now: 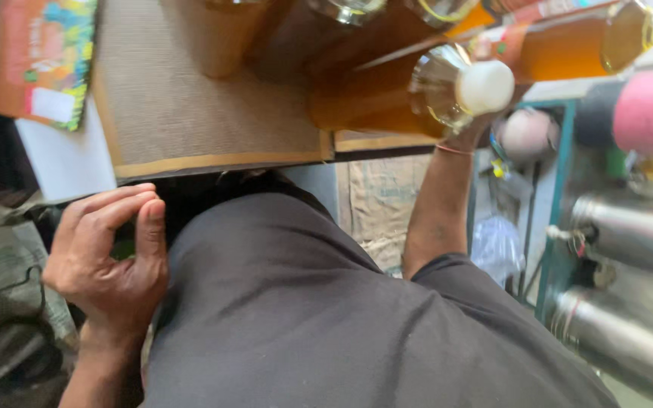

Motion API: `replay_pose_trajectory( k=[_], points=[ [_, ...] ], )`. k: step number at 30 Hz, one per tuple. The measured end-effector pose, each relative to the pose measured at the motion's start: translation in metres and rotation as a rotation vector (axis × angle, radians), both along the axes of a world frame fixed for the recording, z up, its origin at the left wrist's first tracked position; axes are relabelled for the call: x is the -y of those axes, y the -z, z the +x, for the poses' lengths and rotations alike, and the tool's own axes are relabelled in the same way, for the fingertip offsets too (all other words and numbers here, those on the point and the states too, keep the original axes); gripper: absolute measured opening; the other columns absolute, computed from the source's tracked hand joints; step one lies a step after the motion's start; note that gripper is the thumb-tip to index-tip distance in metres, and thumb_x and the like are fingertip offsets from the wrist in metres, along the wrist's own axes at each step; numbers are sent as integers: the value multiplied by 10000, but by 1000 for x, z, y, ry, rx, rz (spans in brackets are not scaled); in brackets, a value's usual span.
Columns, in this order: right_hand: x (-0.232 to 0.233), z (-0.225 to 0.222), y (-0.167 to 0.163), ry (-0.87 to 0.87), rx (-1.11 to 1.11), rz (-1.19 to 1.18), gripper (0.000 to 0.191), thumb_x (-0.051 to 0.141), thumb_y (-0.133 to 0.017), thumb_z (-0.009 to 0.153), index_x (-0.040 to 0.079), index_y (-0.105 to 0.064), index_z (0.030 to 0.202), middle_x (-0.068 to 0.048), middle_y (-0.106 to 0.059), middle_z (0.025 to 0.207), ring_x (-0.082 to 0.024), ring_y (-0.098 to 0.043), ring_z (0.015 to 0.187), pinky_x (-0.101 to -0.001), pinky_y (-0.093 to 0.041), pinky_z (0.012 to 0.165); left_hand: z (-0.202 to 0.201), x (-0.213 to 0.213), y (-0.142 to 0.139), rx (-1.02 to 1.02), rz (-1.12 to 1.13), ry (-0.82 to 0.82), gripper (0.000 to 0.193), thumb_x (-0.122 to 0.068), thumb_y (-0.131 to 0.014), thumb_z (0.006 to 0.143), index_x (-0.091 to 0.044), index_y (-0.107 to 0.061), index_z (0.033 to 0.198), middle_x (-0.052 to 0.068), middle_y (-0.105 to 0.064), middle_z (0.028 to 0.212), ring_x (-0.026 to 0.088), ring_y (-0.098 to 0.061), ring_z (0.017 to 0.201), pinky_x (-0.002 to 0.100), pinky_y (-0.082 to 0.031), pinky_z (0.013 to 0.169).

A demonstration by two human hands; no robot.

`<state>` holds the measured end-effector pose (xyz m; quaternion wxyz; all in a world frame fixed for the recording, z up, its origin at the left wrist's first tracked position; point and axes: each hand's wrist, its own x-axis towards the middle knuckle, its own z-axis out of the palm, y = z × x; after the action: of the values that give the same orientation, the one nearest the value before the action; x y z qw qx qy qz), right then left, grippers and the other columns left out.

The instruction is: The person wraps a small rectangular paper label around a plastic bottle filled with amber liquid. They fold the paper, align it around the bottle, and secure it in place by hand.

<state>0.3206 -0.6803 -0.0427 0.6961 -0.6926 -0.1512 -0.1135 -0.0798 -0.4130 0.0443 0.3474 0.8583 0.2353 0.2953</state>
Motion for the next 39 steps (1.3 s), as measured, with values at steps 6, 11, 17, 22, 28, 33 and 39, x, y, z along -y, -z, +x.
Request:
replay_pose_trajectory(
  k=[6, 11, 17, 22, 28, 33, 39],
  points=[
    [-9, 17, 7, -113, -68, -158, 402, 76, -763, 1008, 14, -525, 1326, -125, -614, 1246, -208, -630, 1067, -361, -511, 902, -16, 3, -7, 24, -31, -154, 193, -46, -801, 1064, -22, -663, 931, 118, -750, 1033, 239, -735, 932, 320, -558, 796],
    [-9, 17, 13, -18, -36, -236, 344, 118, -741, 1052, 17, -526, 1300, -126, -616, 1234, -191, -631, 1022, -333, -512, 814, -29, -31, 1, 54, 35, -104, 293, 186, -612, 794, -27, -619, 996, 114, -697, 1115, 305, -670, 1043, 379, -556, 879],
    [13, -101, 25, 319, -110, -171, 223, 184, -675, 1103, 29, -544, 1195, -102, -614, 1065, -157, -595, 844, -290, -495, 668, -53, -78, -7, 115, 73, -60, 292, 190, -624, 780, -33, -617, 969, 91, -683, 1073, 293, -660, 1005, 399, -560, 886],
    [-48, -233, 18, -37, -305, -92, 447, 303, -588, 1161, 39, -564, 801, -89, -621, 750, -180, -602, 624, -290, -492, 564, -64, -112, 7, 80, 62, 60, 197, 90, -753, 900, -9, -649, 1036, 104, -677, 1069, 309, -663, 1043, 408, -557, 924],
    [-165, -306, -18, -337, -270, -315, 122, 72, -652, 1071, -22, -588, 1027, -93, -664, 1032, -134, -660, 800, -268, -570, 753, -31, -150, 44, -41, 175, 330, 279, -102, -834, 893, 31, -671, 1077, 172, -640, 1241, 340, -573, 1295, 426, -510, 1117],
    [-183, -325, -33, -252, -177, -313, 149, 50, -657, 1085, -24, -587, 977, -101, -670, 1074, -139, -660, 835, -286, -587, 773, 21, -164, 64, -149, 464, 432, 294, -67, -807, 831, 53, -702, 1078, 197, -611, 1242, 307, -545, 1311, 366, -524, 1099],
    [-150, -343, -27, -107, -189, -474, 199, 61, -611, 1107, -39, -651, 941, -105, -679, 987, -150, -671, 797, -283, -587, 727, 40, -170, 77, -279, 353, 496, 372, -182, -829, 661, 52, -719, 929, 179, -628, 1069, 303, -599, 1094, 365, -560, 888]
  ],
)
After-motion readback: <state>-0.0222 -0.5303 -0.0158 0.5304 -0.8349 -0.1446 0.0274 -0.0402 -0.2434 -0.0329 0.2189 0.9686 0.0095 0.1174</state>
